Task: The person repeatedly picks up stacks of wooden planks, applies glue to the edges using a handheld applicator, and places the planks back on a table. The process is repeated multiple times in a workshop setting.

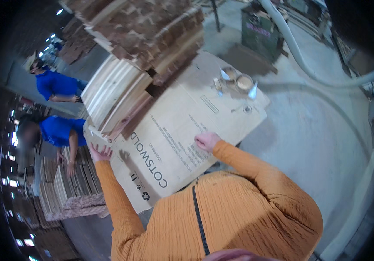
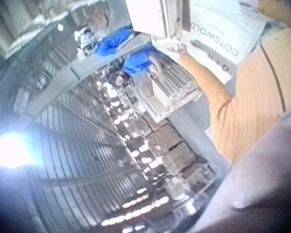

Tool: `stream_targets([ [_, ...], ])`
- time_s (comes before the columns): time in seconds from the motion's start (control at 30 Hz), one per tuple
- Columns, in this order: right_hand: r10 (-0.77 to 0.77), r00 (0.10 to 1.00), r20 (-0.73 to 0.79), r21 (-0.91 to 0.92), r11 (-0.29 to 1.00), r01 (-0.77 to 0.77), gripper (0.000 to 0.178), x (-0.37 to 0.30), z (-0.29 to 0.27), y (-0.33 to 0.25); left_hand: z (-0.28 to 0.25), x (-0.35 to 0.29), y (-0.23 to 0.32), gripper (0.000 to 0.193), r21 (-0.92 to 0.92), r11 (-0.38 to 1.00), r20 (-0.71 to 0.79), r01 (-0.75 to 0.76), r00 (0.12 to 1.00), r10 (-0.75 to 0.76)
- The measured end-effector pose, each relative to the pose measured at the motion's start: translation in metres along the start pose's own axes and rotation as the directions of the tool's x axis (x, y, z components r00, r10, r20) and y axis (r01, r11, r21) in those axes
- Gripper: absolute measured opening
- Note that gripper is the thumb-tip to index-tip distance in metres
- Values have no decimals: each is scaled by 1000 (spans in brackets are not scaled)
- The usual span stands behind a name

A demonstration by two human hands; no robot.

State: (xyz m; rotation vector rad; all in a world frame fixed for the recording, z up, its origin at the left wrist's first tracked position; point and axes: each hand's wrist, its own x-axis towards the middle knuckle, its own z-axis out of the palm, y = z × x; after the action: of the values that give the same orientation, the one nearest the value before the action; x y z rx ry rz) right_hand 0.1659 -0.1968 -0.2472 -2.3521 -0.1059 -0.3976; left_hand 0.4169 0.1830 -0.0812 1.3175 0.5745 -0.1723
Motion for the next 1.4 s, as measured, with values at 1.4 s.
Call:
stream_targets([
  [1.4, 233, 958, -166, 141, 967, -210, 9, 6, 11, -25, -94, -80, -117, 53, -254, 965, 152, -69, 982, 110],
])
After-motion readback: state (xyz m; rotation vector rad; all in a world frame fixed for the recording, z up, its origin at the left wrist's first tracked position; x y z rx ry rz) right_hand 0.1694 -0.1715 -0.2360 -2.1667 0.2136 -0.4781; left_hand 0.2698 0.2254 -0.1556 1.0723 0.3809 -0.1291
